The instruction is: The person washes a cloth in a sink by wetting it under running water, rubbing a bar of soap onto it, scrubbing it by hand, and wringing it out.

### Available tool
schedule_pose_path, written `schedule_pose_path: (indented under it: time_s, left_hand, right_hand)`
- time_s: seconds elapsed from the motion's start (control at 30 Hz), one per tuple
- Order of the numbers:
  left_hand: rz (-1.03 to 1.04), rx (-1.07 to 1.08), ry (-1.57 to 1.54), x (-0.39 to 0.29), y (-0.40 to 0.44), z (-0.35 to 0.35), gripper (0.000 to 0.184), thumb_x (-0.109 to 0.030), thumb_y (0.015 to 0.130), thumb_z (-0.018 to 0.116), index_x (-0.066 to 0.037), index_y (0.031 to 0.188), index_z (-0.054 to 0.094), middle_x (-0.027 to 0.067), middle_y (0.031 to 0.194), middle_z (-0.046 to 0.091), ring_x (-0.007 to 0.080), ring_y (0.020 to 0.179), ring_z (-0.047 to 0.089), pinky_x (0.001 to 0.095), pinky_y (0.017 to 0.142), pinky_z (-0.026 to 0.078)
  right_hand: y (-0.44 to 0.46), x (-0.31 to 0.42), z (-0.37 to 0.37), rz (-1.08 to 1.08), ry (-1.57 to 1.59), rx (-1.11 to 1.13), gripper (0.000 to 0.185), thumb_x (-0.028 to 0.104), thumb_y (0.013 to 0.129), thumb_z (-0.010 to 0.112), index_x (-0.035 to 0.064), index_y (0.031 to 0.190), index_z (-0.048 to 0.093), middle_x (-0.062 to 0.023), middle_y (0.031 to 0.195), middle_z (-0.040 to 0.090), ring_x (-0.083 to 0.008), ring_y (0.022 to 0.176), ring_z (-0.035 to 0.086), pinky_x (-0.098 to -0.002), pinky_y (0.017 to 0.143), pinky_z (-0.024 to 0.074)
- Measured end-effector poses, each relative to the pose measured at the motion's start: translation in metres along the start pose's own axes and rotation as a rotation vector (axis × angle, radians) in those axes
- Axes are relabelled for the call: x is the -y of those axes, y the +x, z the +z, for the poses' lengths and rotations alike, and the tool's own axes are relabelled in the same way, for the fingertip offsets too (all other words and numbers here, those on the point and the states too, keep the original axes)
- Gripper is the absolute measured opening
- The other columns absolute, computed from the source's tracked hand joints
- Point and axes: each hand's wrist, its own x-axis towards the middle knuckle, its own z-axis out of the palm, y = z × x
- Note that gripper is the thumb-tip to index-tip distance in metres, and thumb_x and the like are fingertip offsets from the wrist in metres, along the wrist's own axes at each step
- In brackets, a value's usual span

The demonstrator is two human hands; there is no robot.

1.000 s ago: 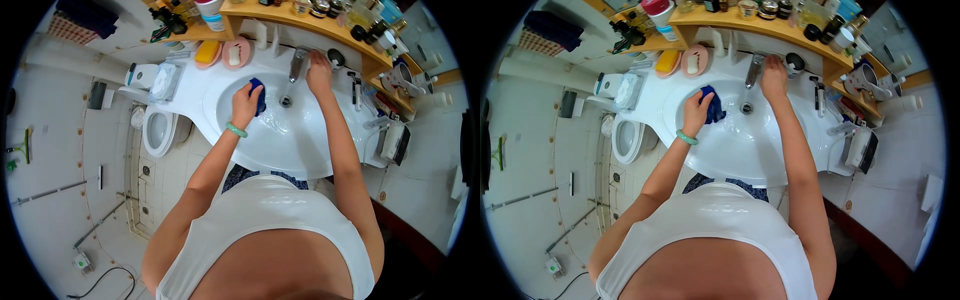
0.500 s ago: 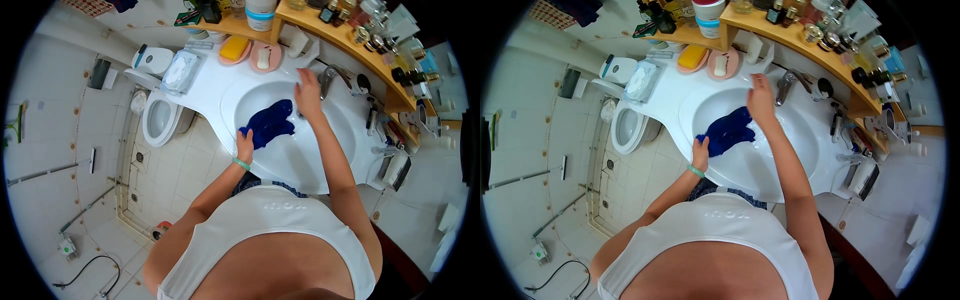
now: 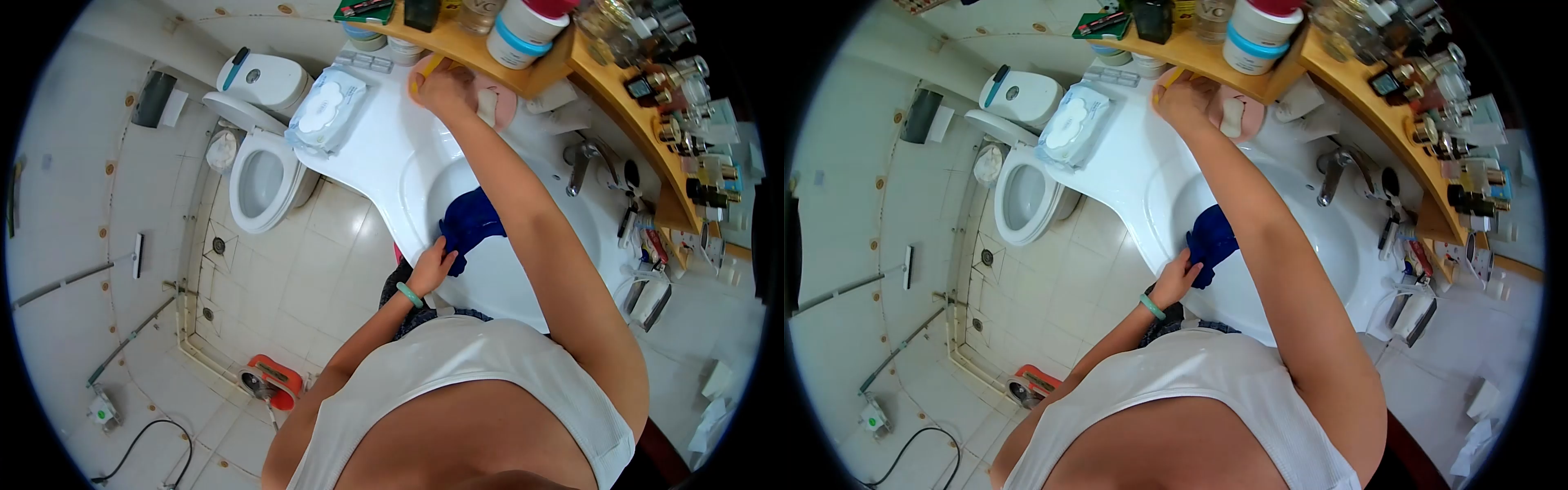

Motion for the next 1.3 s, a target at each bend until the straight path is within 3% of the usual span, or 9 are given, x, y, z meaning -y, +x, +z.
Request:
schedule_pose_path:
  time_s: [0.1,0.37,0.43,0.67,0.77,0.83,1.0,1.07,1.3]
  left_hand:
    - [0.007,0.055,-0.009,-0.001,0.001,-0.006,0.022,-0.014,0.086,0.056,0.001,0.085,0.039,0.0177,0.057,0.047,0.0347,0.053,0.047,0.0402,0.05,0.037]
    - [0.068,0.066,-0.009,0.005,0.003,-0.007,0.023,-0.014,0.084,0.057,0.0,0.087,0.038,0.0178,0.058,0.049,0.0358,0.055,0.05,0.0421,0.05,0.038]
    - [0.072,0.066,-0.021,0.003,0.002,-0.006,0.024,-0.014,0.084,0.058,0.001,0.088,0.038,0.0176,0.058,0.05,0.0365,0.055,0.051,0.0429,0.05,0.038]
    - [-0.027,-0.188,0.172,-0.007,0.002,-0.005,0.039,-0.011,0.078,0.061,-0.003,0.111,0.043,0.0136,0.061,0.055,0.0314,0.054,0.056,0.0395,0.049,0.044]
    - [-0.044,-0.231,0.082,-0.021,-0.001,-0.014,0.033,-0.012,0.075,0.061,-0.004,0.106,0.052,0.0115,0.067,0.057,0.0307,0.057,0.057,0.04,0.05,0.044]
    - [0.259,-0.252,0.639,-0.013,-0.003,-0.011,0.024,-0.013,0.072,0.062,-0.006,0.095,0.059,0.0093,0.068,0.057,0.029,0.055,0.056,0.0397,0.048,0.044]
    - [0.122,-0.096,0.881,-0.046,-0.013,-0.011,0.028,-0.021,0.066,0.068,-0.001,0.085,0.06,0.0138,0.095,0.053,0.0308,0.105,0.046,0.0463,0.088,0.033]
    - [0.286,-0.133,0.877,-0.038,-0.012,-0.011,0.028,-0.022,0.067,0.068,-0.001,0.084,0.059,0.0148,0.098,0.053,0.0313,0.105,0.046,0.0455,0.09,0.033]
    - [0.441,-0.108,0.886,-0.025,-0.017,0.002,0.024,-0.022,0.07,0.068,-0.003,0.08,0.057,0.0122,0.093,0.054,0.0299,0.101,0.049,0.0462,0.097,0.031]
  right_hand:
    - [0.013,0.011,-0.009,0.139,0.158,0.307,0.082,0.044,0.081,0.044,-0.0132,0.131,0.014,-0.0421,0.129,0.023,-0.0509,0.119,0.029,-0.0532,0.101,0.0198]
    - [0.021,0.02,0.011,0.379,0.314,0.202,0.084,0.04,0.075,0.054,-0.0155,0.126,0.018,-0.0428,0.119,0.03,-0.0514,0.106,0.04,-0.0484,0.089,0.0379]
    - [0.009,0.005,-0.015,0.05,0.297,0.105,0.088,0.036,0.071,0.061,-0.0118,0.129,0.015,-0.0364,0.125,0.032,-0.0434,0.114,0.04,-0.0412,0.093,0.0389]
    - [-0.072,-0.049,-0.062,0.042,0.794,0.048,0.091,0.024,0.058,0.075,-0.0059,0.126,0.024,-0.0287,0.11,0.051,-0.0419,0.101,0.052,-0.0414,0.084,0.045]
    - [-0.144,-0.096,-0.042,0.207,0.947,0.404,0.09,0.027,0.06,0.074,-0.0089,0.124,0.023,-0.027,0.104,0.055,-0.0379,0.096,0.058,-0.0373,0.084,0.0462]
    - [-0.198,-0.122,-0.005,0.32,0.858,0.533,0.089,0.037,0.062,0.075,-0.0108,0.119,0.027,-0.0277,0.101,0.056,-0.0358,0.094,0.059,-0.0367,0.082,0.0469]
    - [-0.278,-0.118,0.011,0.382,0.955,0.681,0.078,0.04,0.066,0.073,-0.0075,0.114,0.035,-0.025,0.098,0.057,-0.0359,0.093,0.058,-0.0391,0.081,0.0457]
    - [-0.294,-0.108,0.015,-0.021,0.935,0.355,0.066,0.036,0.072,0.069,-0.0058,0.113,0.04,-0.0216,0.105,0.052,-0.0352,0.098,0.052,-0.0399,0.086,0.0408]
    - [-0.301,-0.114,0.044,-0.016,0.704,0.216,0.07,0.04,0.076,0.064,-0.007,0.121,0.038,-0.0203,0.117,0.043,-0.0356,0.106,0.042,-0.0407,0.093,0.0344]
